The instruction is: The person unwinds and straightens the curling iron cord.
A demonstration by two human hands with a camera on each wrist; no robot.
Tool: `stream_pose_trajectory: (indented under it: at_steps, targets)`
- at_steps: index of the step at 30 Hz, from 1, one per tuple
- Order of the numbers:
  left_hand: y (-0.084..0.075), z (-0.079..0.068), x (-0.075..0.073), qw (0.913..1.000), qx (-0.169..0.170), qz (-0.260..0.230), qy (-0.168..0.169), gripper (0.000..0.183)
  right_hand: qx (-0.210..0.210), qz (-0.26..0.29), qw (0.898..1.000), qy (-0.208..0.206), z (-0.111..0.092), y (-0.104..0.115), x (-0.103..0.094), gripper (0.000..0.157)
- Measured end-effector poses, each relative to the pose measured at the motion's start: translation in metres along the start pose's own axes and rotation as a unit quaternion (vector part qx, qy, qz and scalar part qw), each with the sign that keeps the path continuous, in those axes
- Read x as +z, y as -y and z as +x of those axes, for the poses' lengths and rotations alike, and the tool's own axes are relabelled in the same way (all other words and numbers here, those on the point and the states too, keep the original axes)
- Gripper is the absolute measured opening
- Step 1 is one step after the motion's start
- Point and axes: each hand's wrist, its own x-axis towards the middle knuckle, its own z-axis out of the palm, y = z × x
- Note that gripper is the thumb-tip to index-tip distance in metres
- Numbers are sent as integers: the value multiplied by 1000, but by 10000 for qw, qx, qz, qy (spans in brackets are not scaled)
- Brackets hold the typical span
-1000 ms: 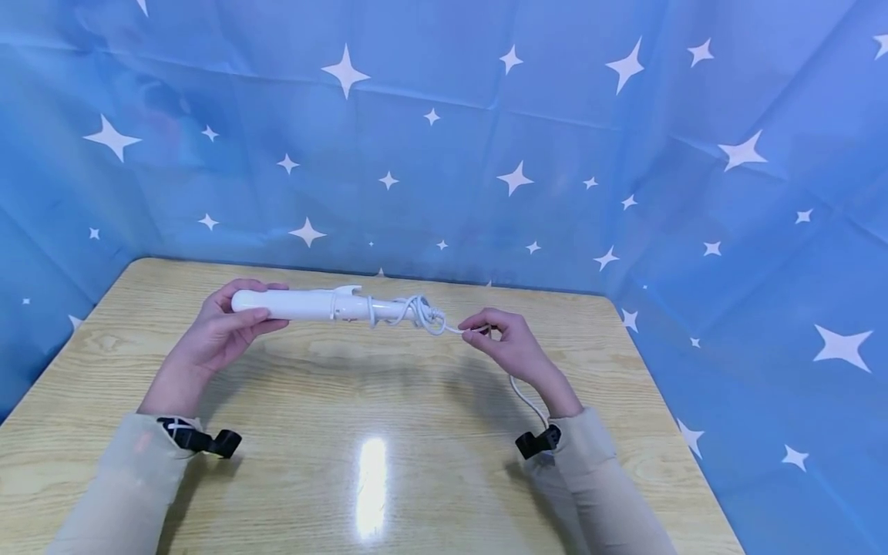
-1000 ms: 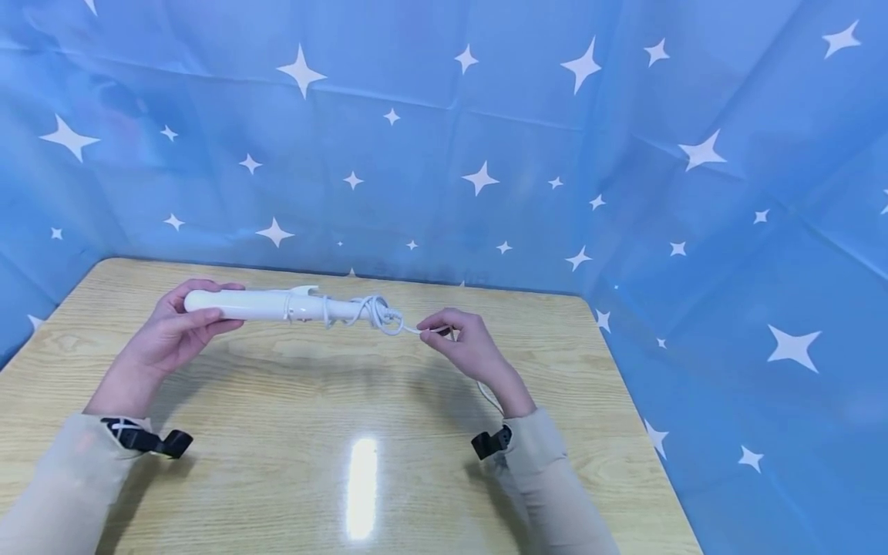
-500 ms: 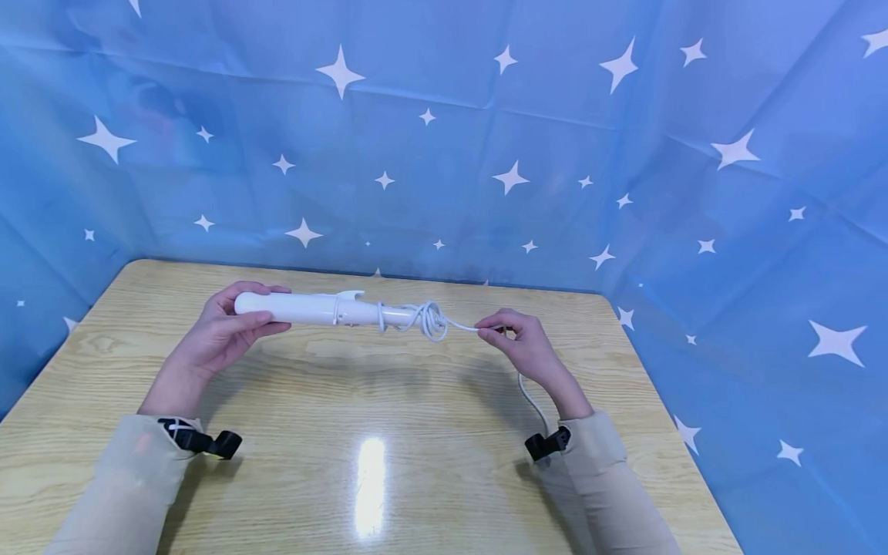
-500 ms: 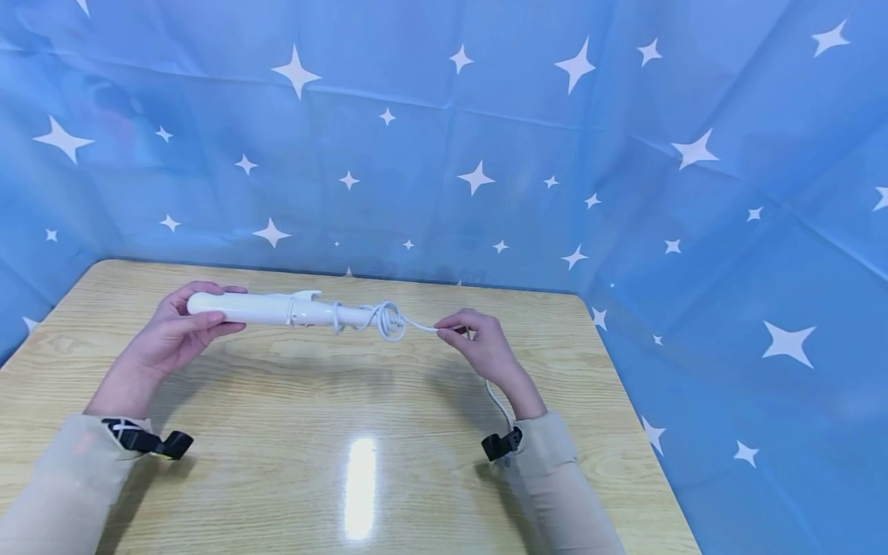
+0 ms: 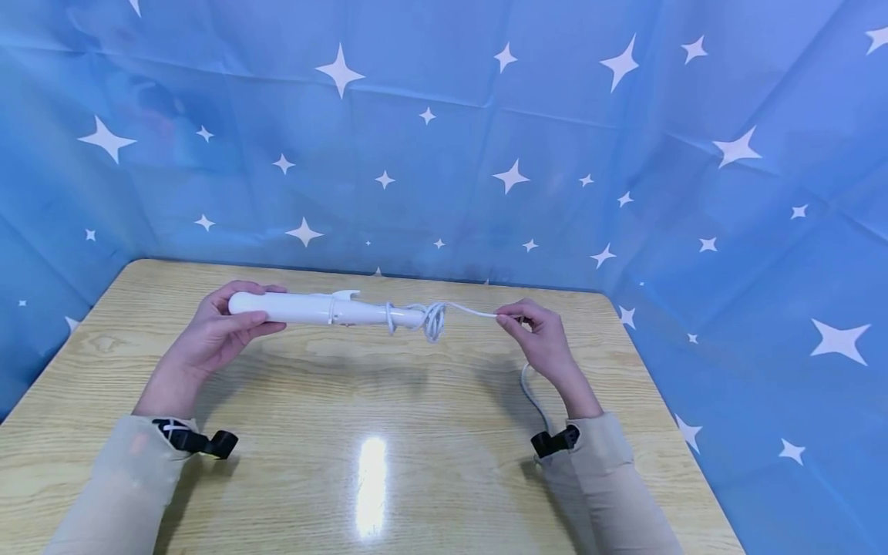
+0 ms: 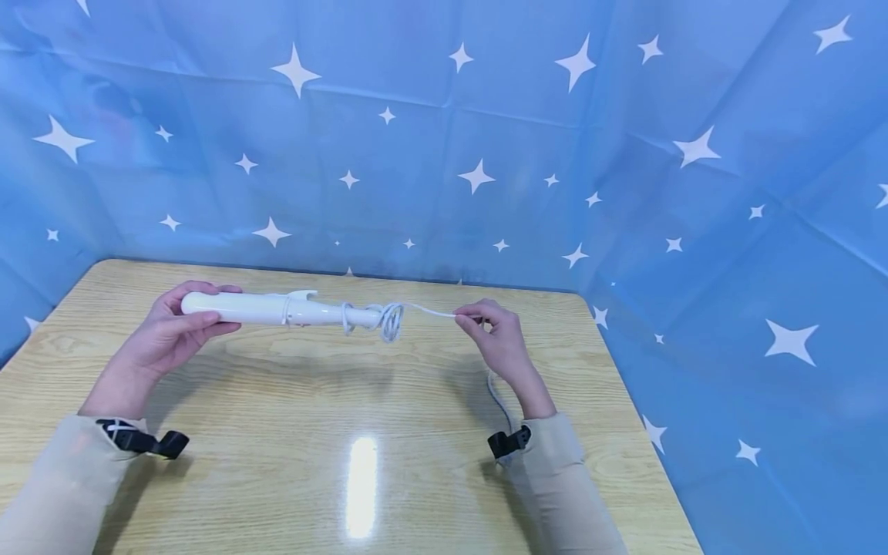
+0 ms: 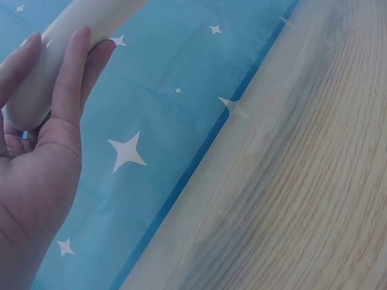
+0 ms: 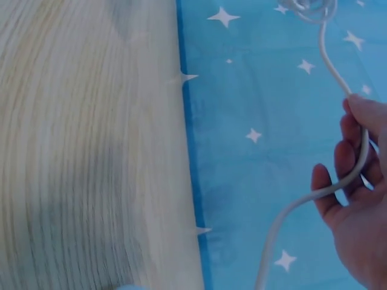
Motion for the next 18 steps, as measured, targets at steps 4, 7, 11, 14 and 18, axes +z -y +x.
stream_pose_trajectory:
  at_steps: [4,7,11,14,18]
  targets:
    - [0,-2,-2,10000,48,-38,-34,46,12,20,9998,-221,-3,11,-9,12]
    - [0,-2,-3,10000,53,-62,-49,45,68,118,9998,-155,-6,25,-15,12]
    - [0,-2,-3,10000,36,-18,-64,44,109,157,9998,-13,-7,32,-17,12]
    - [0,-1,-3,10000,13,-3,-91,43,150,167,9997,7,-7,21,-17,12]
    - [0,0,-2,9999,-23,-18,-141,44,337,296,9989,167,-6,0,-16,14]
